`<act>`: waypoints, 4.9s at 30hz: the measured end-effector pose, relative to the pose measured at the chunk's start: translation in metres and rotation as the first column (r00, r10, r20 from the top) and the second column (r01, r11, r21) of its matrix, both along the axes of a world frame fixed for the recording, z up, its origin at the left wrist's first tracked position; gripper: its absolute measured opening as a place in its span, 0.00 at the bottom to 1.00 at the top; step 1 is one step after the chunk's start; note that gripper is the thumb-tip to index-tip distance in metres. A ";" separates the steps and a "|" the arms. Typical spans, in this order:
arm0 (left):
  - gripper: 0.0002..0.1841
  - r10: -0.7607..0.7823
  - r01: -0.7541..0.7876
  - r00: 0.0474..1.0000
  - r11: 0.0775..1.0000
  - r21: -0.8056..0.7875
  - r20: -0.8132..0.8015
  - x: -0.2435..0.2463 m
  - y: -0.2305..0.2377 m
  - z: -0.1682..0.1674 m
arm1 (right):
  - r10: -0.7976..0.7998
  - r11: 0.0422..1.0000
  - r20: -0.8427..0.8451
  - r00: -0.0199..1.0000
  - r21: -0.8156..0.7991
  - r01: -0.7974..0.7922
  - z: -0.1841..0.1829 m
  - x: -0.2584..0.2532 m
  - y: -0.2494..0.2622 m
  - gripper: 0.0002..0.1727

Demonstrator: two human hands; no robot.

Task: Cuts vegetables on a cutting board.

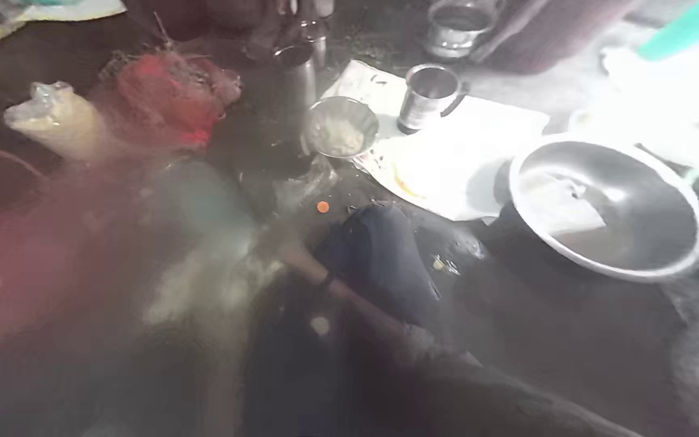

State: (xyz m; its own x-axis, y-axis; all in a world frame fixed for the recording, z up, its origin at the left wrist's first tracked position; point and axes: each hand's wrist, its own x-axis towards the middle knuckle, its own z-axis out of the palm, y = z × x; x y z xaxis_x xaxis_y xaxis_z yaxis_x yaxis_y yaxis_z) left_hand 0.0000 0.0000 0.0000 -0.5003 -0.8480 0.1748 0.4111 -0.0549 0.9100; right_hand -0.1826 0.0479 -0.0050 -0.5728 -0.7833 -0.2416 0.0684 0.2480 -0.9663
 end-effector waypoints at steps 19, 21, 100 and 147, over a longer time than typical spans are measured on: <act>0.24 0.117 -0.113 0.993 0.894 0.434 0.017 -0.036 -0.021 -0.042 | 0.173 0.984 -0.127 0.977 0.067 -0.166 -0.029 0.024 -0.007 0.20; 0.29 0.082 -0.101 0.995 0.887 0.451 0.060 -0.035 -0.019 -0.041 | 0.163 0.983 -0.109 0.980 0.102 -0.152 -0.025 0.023 -0.003 0.19; 0.16 0.254 -0.284 0.958 0.890 0.356 0.130 -0.023 -0.016 -0.041 | 0.254 0.965 -0.451 0.856 0.172 -0.196 -0.008 0.070 0.032 0.39; 0.13 0.167 -0.206 0.977 0.889 0.408 0.131 -0.033 -0.013 -0.031 | 0.171 0.985 -0.527 0.833 0.100 -0.139 -0.023 0.064 0.032 0.30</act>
